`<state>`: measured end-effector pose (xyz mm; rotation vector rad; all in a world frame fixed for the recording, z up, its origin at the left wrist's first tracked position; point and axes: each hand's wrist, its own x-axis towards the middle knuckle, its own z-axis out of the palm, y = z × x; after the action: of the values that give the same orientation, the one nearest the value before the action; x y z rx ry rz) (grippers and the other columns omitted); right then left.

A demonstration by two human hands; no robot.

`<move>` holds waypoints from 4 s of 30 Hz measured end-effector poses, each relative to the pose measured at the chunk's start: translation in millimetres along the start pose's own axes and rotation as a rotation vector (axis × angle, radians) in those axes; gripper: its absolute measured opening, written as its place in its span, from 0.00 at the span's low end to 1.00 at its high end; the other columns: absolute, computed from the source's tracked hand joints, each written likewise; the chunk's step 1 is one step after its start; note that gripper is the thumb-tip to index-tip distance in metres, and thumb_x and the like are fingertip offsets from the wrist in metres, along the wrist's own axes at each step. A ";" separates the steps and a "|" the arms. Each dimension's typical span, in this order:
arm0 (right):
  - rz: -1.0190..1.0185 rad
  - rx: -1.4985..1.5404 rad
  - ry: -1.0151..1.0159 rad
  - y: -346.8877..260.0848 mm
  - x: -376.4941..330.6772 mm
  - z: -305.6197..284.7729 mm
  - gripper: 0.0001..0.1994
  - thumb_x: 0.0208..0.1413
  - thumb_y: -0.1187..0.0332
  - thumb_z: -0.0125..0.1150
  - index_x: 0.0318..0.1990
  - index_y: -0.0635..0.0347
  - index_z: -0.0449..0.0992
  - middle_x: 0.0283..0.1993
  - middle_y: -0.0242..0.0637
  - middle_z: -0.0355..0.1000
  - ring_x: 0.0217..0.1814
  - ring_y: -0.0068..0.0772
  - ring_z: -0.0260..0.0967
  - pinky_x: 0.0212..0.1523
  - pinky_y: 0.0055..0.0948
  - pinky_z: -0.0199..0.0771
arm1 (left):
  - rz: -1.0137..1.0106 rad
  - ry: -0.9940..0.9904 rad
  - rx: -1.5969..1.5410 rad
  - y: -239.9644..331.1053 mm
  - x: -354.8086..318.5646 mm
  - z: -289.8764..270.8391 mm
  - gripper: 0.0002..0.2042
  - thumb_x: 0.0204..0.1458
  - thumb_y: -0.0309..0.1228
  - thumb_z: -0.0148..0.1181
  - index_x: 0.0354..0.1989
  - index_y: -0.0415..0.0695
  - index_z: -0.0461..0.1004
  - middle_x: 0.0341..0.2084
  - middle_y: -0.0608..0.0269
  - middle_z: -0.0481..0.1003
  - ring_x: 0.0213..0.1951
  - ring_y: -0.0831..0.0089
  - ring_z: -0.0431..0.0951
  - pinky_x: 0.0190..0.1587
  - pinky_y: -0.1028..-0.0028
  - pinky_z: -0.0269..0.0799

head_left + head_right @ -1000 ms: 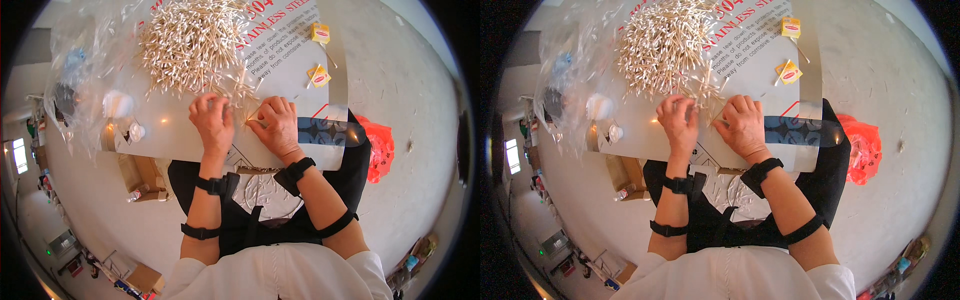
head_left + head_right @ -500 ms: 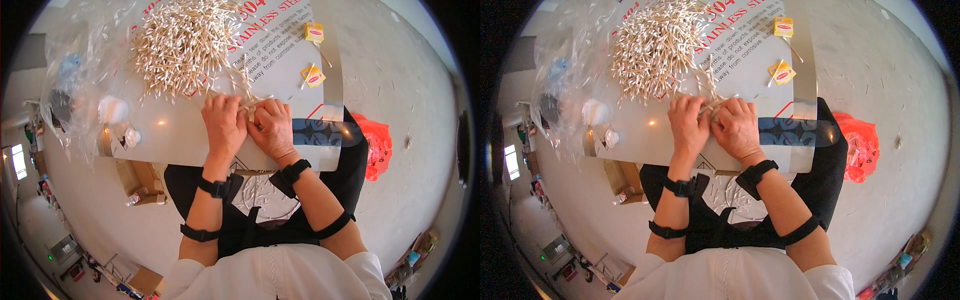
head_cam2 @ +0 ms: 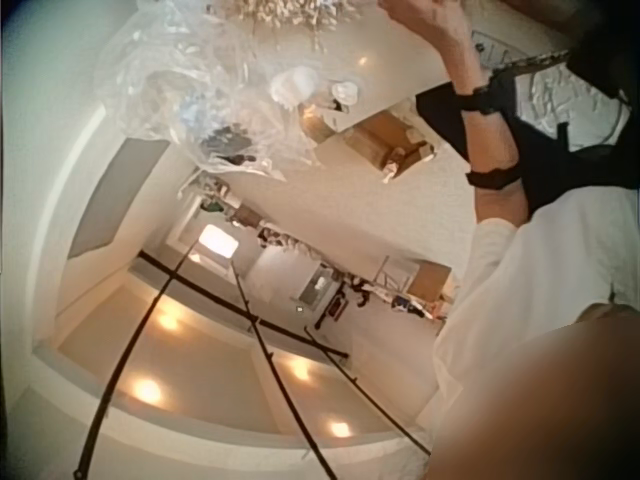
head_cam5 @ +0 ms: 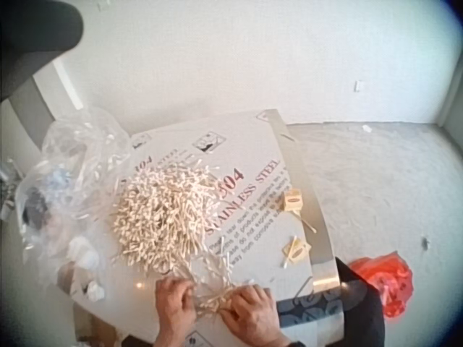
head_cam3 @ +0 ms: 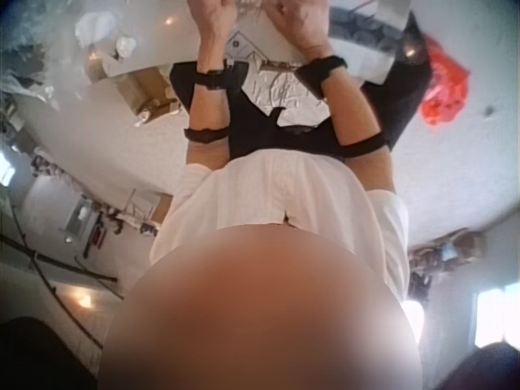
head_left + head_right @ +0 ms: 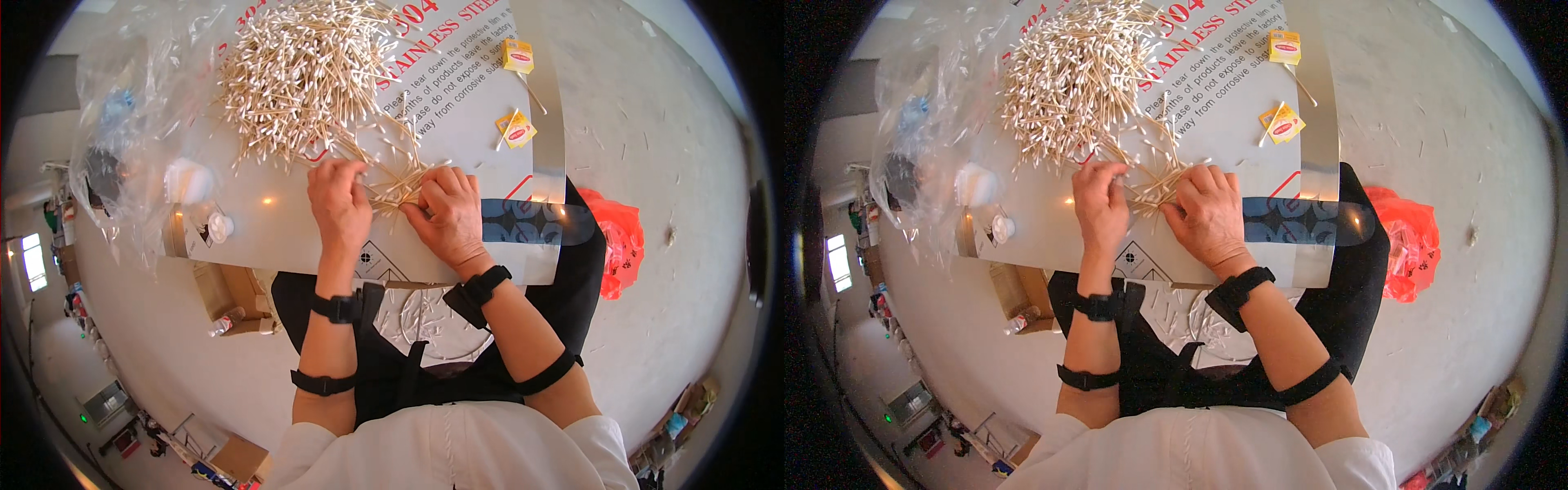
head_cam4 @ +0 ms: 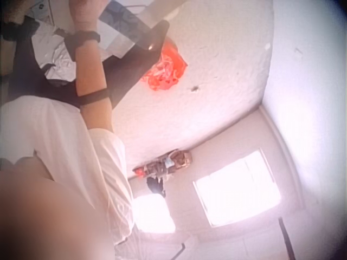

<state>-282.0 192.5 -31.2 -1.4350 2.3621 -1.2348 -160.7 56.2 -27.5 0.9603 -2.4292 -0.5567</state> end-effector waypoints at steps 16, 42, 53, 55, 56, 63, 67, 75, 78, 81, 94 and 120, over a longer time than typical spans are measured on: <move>-0.013 -0.005 -0.012 -0.7 0.8 -2.1 0.12 0.40 0.65 0.70 0.29 0.57 0.72 0.38 0.34 0.68 0.43 0.39 0.65 0.45 0.39 0.61 | 0.158 -0.021 0.108 19.1 28.3 4.2 0.13 0.43 0.28 0.69 0.37 0.45 0.74 0.34 0.58 0.70 0.43 0.55 0.70 0.47 0.57 0.66; -0.003 0.003 -0.016 -2.8 1.4 -1.4 0.13 0.39 0.67 0.72 0.27 0.57 0.71 0.41 0.33 0.69 0.44 0.39 0.65 0.45 0.37 0.61 | -0.359 0.016 -0.422 -49.6 110.3 -39.1 0.07 0.52 0.27 0.64 0.31 0.34 0.77 0.21 0.66 0.74 0.24 0.78 0.72 0.28 0.71 0.68; 0.004 -0.009 -0.030 -0.2 0.6 -1.9 0.13 0.39 0.66 0.72 0.29 0.57 0.73 0.41 0.32 0.69 0.44 0.39 0.65 0.45 0.37 0.61 | -0.326 -0.066 -0.202 -56.5 76.4 -46.8 0.08 0.52 0.26 0.63 0.38 0.34 0.78 0.29 0.58 0.79 0.29 0.71 0.76 0.35 0.71 0.72; -0.001 0.000 -0.035 -2.7 1.1 -0.6 0.13 0.39 0.67 0.72 0.29 0.57 0.73 0.41 0.32 0.69 0.44 0.39 0.65 0.45 0.37 0.60 | -0.278 -0.039 -0.077 -61.2 68.5 -41.8 0.09 0.51 0.26 0.64 0.39 0.35 0.78 0.31 0.56 0.78 0.31 0.69 0.77 0.37 0.70 0.73; -0.005 0.006 -0.027 -4.1 1.0 0.7 0.13 0.39 0.67 0.72 0.28 0.57 0.72 0.41 0.32 0.69 0.44 0.39 0.65 0.45 0.37 0.60 | -0.228 -0.016 0.043 -63.1 64.3 -38.6 0.10 0.50 0.27 0.65 0.39 0.36 0.78 0.32 0.54 0.78 0.33 0.66 0.78 0.39 0.68 0.73; 0.008 -0.003 -0.034 -0.4 -0.3 -1.3 0.13 0.39 0.67 0.72 0.27 0.57 0.72 0.41 0.32 0.69 0.44 0.38 0.65 0.45 0.37 0.60 | -0.235 -0.058 -0.134 -31.7 41.1 -23.3 0.08 0.51 0.25 0.63 0.39 0.39 0.77 0.34 0.55 0.77 0.36 0.63 0.78 0.41 0.68 0.73; -0.001 0.006 -0.035 -2.6 1.2 -0.9 0.12 0.39 0.67 0.72 0.27 0.57 0.71 0.41 0.32 0.69 0.43 0.38 0.65 0.45 0.37 0.60 | -0.309 0.018 -0.157 -43.4 50.4 -22.3 0.09 0.49 0.25 0.63 0.39 0.38 0.77 0.34 0.55 0.77 0.36 0.62 0.78 0.41 0.68 0.73; -0.004 0.007 -0.014 -0.4 0.9 -0.6 0.12 0.39 0.68 0.71 0.26 0.57 0.71 0.41 0.32 0.69 0.44 0.38 0.65 0.46 0.37 0.60 | -0.140 -0.199 -0.044 2.0 40.7 -4.1 0.11 0.45 0.27 0.68 0.37 0.40 0.76 0.31 0.57 0.75 0.36 0.61 0.76 0.43 0.64 0.71; 0.004 0.015 -0.028 -1.9 0.7 -2.4 0.12 0.39 0.69 0.71 0.25 0.56 0.70 0.41 0.32 0.69 0.44 0.38 0.65 0.46 0.37 0.60 | -0.155 -0.126 -0.281 3.8 37.9 -9.6 0.10 0.46 0.25 0.66 0.37 0.41 0.77 0.30 0.58 0.74 0.37 0.60 0.75 0.43 0.62 0.71; 0.005 0.024 -0.032 -1.6 0.1 -3.8 0.12 0.39 0.69 0.71 0.24 0.56 0.69 0.41 0.32 0.69 0.44 0.38 0.65 0.46 0.37 0.60 | -0.252 -0.009 -0.280 -18.3 53.6 -11.8 0.08 0.48 0.24 0.63 0.38 0.41 0.77 0.30 0.58 0.74 0.38 0.60 0.75 0.45 0.62 0.71; -0.006 0.017 -0.026 -1.2 0.4 -1.6 0.13 0.38 0.68 0.73 0.24 0.56 0.69 0.43 0.33 0.70 0.46 0.39 0.66 0.46 0.38 0.61 | -0.165 0.045 0.008 -61.7 51.9 -49.8 0.14 0.48 0.17 0.56 0.44 0.40 0.76 0.38 0.53 0.76 0.43 0.58 0.76 0.48 0.63 0.72; -0.032 0.050 0.014 -0.3 0.7 -1.0 0.12 0.37 0.73 0.68 0.20 0.57 0.66 0.36 0.32 0.69 0.39 0.38 0.65 0.42 0.36 0.59 | -0.265 0.000 -0.159 -26.3 28.1 -30.1 0.07 0.49 0.17 0.56 0.35 0.41 0.75 0.31 0.54 0.77 0.33 0.58 0.78 0.38 0.65 0.73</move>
<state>-282.7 192.5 -30.1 -1.4590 2.3082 -1.3062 -148.4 12.6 -9.3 1.2196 -2.2314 -0.8280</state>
